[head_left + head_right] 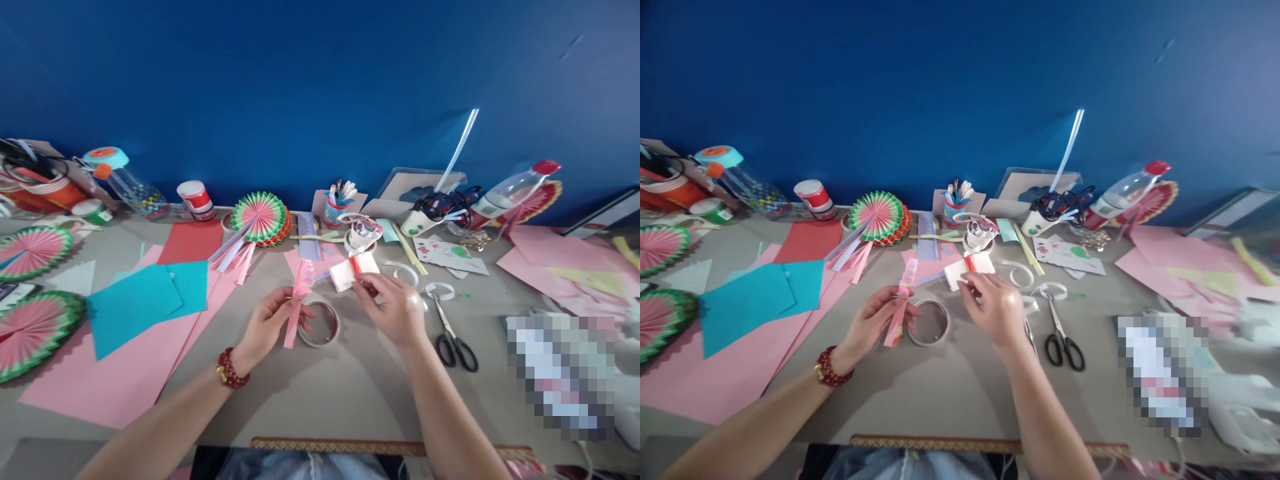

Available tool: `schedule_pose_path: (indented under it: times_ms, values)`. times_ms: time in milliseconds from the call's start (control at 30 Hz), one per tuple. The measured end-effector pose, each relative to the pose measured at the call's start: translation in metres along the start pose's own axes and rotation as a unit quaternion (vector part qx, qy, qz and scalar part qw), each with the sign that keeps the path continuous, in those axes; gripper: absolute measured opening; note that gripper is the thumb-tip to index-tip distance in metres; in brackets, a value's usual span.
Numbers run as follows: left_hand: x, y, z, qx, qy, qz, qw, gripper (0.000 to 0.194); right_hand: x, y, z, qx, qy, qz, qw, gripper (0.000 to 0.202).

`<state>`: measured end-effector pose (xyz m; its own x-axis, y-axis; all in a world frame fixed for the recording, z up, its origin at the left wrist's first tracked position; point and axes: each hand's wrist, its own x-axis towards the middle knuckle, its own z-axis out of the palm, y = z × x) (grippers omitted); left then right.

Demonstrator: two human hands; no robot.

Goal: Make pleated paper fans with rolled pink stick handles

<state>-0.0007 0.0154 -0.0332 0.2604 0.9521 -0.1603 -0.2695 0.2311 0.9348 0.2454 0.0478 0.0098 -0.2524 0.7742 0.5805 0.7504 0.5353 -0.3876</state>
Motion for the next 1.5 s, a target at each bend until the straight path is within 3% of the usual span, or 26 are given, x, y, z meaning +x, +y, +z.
schedule_pose_path:
  times_ms: [167,267,333,433,733,1067,1500]
  values:
    - [0.001,0.001,0.001,-0.015,0.005,-0.003,1.000,0.031,-0.004,-0.033,0.013,0.120,-0.060,-0.140,0.981,0.008]
    - [0.000,0.001,0.003,0.010,0.025,0.026,0.999,0.029,-0.013,-0.053,0.023,0.133,-0.099,-0.197,0.966,0.036]
    - [0.000,0.001,0.003,0.028,0.034,0.038,0.998,0.027,-0.018,-0.063,0.029,0.101,-0.092,-0.202,0.970,0.044]
    - [-0.001,0.001,0.002,0.015,0.038,0.037,0.998,0.026,-0.023,-0.070,0.034,0.083,-0.078,-0.197,0.974,0.025]
    - [0.001,0.007,0.005,-0.122,-0.013,0.009,0.992,0.029,-0.020,-0.063,0.036,0.221,-0.007,-0.141,0.965,0.017]
    - [0.004,0.010,0.002,-0.173,0.017,-0.017,0.985,0.023,-0.022,-0.064,0.034,0.227,-0.030,-0.144,0.963,0.024]
    - [0.003,0.013,0.006,-0.143,0.011,-0.011,0.990,0.028,-0.025,-0.060,0.037,0.190,-0.022,-0.180,0.965,0.031]
